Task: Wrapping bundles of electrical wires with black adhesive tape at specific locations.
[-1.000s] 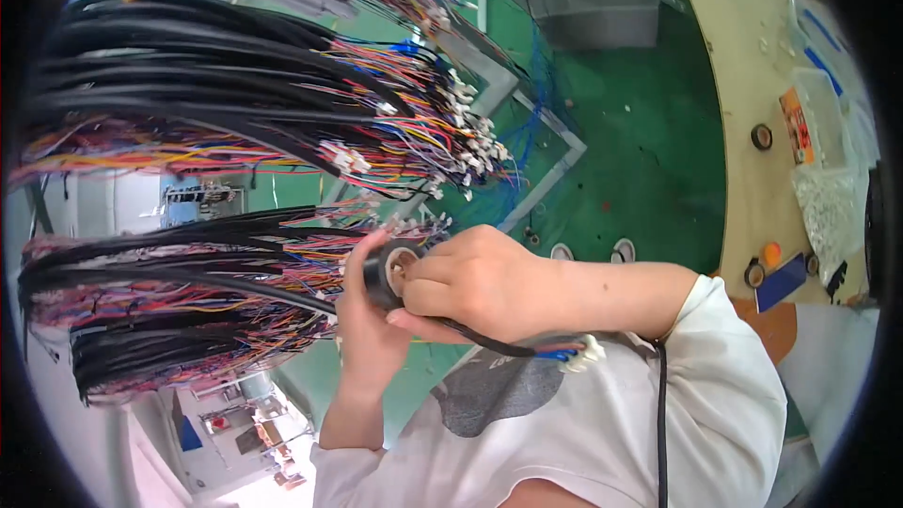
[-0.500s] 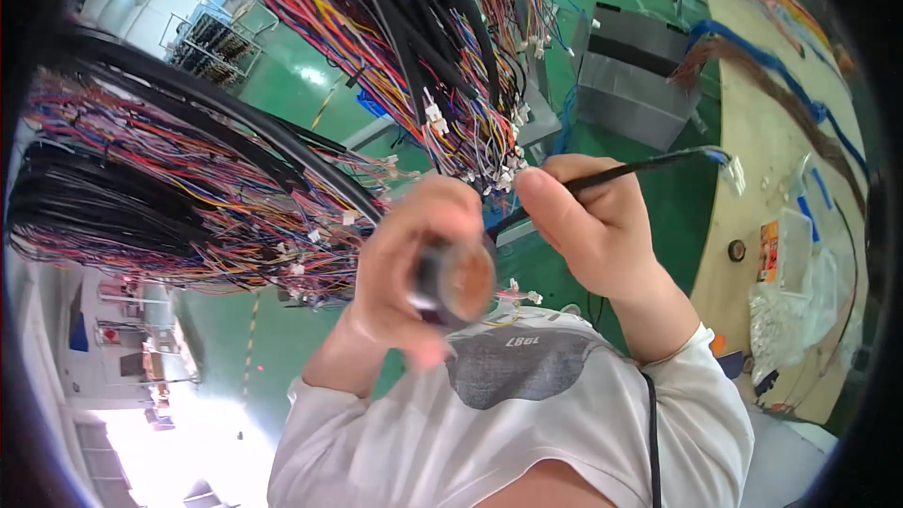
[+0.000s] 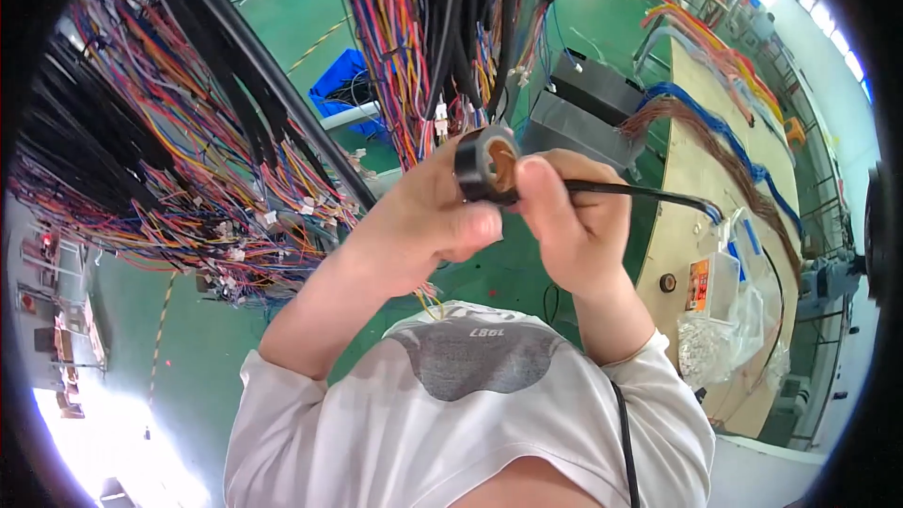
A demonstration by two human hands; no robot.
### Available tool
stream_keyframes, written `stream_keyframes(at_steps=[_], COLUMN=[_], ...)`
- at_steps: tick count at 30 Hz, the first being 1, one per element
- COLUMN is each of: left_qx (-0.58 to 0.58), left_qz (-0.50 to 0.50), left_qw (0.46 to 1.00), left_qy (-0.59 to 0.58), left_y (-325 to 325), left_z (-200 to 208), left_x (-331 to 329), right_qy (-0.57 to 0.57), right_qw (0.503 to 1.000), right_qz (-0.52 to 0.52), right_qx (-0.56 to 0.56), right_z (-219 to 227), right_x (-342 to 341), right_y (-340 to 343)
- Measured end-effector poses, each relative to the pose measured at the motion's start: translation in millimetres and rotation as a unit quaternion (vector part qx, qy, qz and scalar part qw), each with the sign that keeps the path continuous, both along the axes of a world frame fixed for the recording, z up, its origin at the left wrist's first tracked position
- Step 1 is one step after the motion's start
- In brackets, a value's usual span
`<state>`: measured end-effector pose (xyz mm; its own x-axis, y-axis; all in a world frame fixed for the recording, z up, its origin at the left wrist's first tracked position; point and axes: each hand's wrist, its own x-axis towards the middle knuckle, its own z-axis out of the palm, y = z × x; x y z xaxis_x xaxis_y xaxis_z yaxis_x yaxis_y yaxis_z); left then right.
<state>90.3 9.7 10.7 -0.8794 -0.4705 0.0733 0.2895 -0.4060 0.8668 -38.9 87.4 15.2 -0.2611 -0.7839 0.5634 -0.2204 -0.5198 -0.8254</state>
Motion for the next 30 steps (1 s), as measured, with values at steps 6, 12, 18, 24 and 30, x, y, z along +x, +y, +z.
stream_keyframes(at_steps=[6,12,18,24,30], left_qx=[0.060,-0.053,-0.379,0.029,0.017], left_qz=[0.115,-0.001,0.271,-0.004,0.088], left_qw=[0.985,0.983,0.877,1.000,0.988], left_qy=[0.114,0.175,-0.116,-0.003,0.130], left_y=[10,-1,1,-2,0], left_z=[2,-18,-22,-4,-13], left_x=[14,23,7,19,33], right_qy=[-0.188,-0.132,0.032,-0.024,-0.043], right_qw=[0.981,0.988,0.999,0.998,0.997], right_qz=[0.002,-0.001,-0.018,-0.046,-0.043], right_qx=[0.037,0.077,0.005,-0.043,-0.042], right_z=[16,15,7,-7,-13], right_x=[7,4,15,16,1], right_y=[7,6,2,3,14])
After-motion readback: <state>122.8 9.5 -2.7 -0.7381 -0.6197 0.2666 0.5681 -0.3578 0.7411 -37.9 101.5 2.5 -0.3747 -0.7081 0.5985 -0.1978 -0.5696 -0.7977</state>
